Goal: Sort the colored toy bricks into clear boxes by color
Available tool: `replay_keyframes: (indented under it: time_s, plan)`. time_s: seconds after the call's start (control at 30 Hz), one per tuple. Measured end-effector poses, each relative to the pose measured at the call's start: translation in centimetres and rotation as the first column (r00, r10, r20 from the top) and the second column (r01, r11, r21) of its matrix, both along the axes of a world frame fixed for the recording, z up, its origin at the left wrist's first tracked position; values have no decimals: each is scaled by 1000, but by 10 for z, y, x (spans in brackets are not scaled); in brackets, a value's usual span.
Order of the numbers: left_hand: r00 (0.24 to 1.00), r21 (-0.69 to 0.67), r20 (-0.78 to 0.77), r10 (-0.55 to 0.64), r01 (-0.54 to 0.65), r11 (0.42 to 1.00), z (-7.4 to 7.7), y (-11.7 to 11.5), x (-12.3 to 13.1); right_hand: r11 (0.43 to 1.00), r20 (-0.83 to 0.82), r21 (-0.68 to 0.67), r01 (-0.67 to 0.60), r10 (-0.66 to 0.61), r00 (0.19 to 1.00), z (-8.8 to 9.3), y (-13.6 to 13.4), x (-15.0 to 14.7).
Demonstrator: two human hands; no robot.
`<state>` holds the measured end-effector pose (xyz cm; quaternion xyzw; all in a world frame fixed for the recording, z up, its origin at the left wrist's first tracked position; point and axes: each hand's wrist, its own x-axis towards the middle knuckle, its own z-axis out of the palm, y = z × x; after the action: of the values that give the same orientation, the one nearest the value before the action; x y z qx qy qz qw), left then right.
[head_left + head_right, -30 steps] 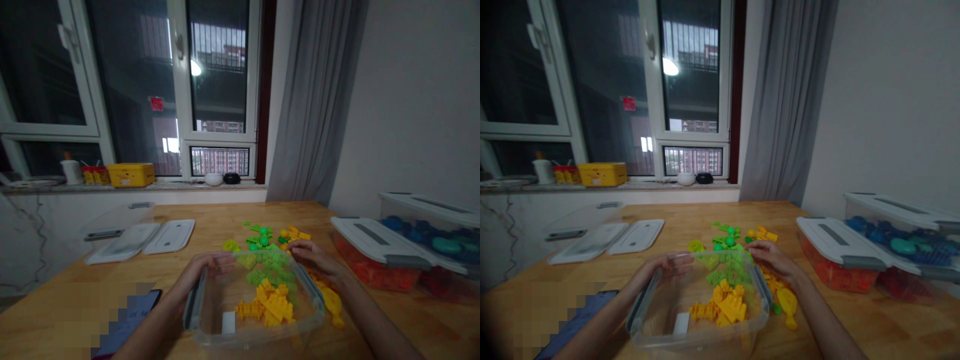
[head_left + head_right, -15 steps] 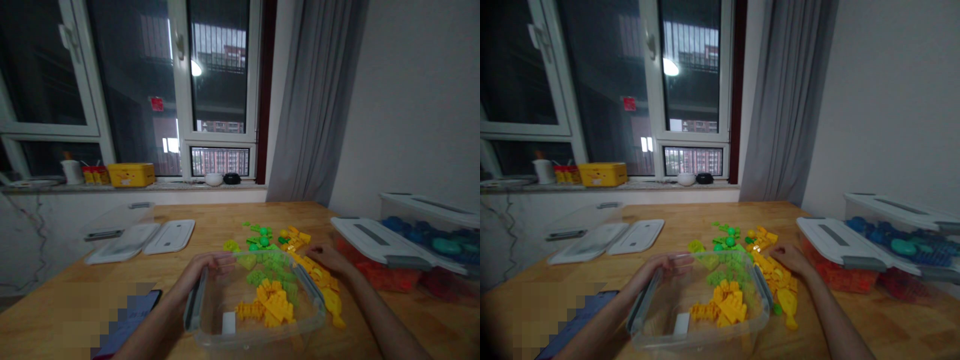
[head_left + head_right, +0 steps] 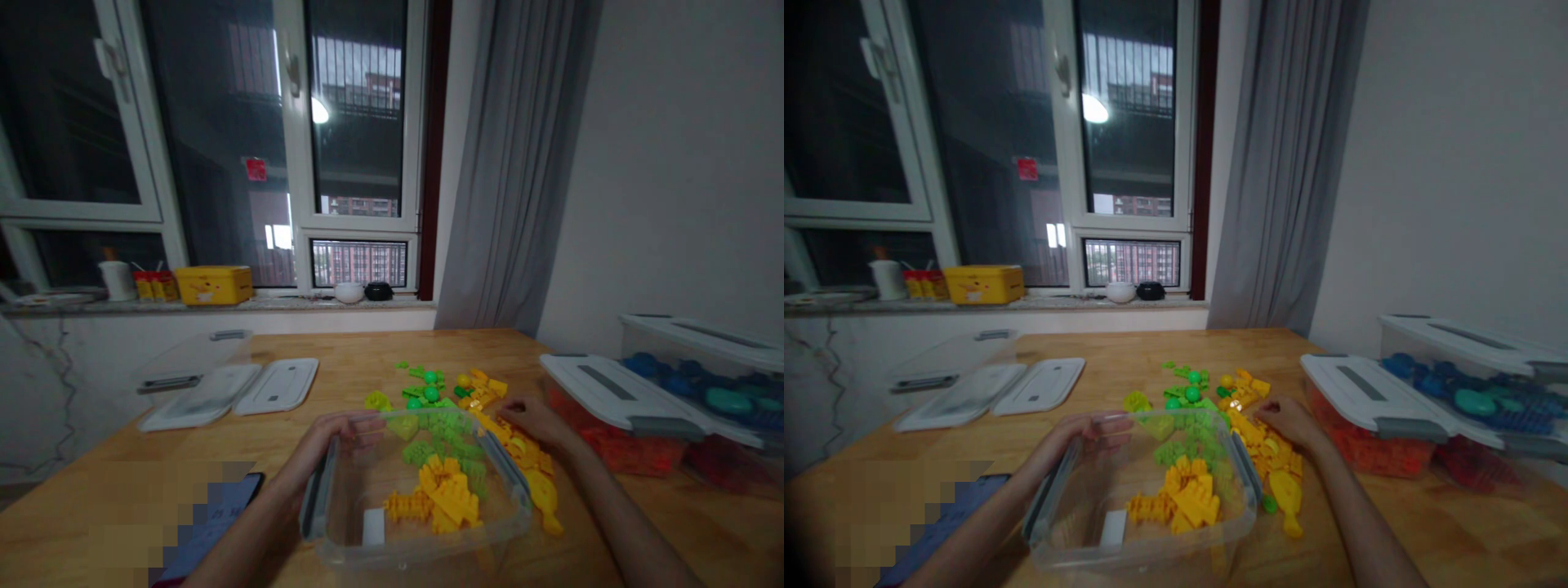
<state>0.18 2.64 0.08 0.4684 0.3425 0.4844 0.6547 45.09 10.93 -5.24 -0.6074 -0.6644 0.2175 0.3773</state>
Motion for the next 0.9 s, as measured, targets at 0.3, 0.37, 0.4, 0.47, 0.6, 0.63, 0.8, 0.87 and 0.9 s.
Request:
replay_keyframes:
  time_s: [0.3,0.37,0.4,0.47,0.6,0.63,0.8,0.87,0.9]
  plan:
    - [1000,-10,-6,17,-17,1000,-1,-2,0,993,-406,114,-30,75,911,24,-15,-27]
    - [1000,-22,-11,15,-15,1000,-1,-4,1,988,-555,86,-128,154,818,31,-25,-39]
    - [1000,-25,-11,18,-18,1000,-1,-4,1,981,-630,74,-180,186,754,34,-30,-46]
    - [1000,-22,-11,22,-22,1000,0,-4,1,957,-742,65,-283,236,627,38,-41,-59]
    - [1000,-6,-18,10,-10,1000,3,-3,1,897,-811,67,-436,304,500,40,-53,-78]
    - [1000,-4,-20,7,-7,1000,4,-4,2,889,-812,66,-454,312,493,39,-53,-81]
    - [1000,-9,-11,9,-10,1000,1,-5,1,890,-804,56,-453,309,508,36,-52,-81]
    - [1000,-11,-9,16,-16,1000,-2,-4,0,896,-797,66,-438,312,517,38,-53,-81]
    - [1000,-12,-7,17,-17,1000,-4,-3,-1,899,-795,69,-433,312,520,39,-54,-83]
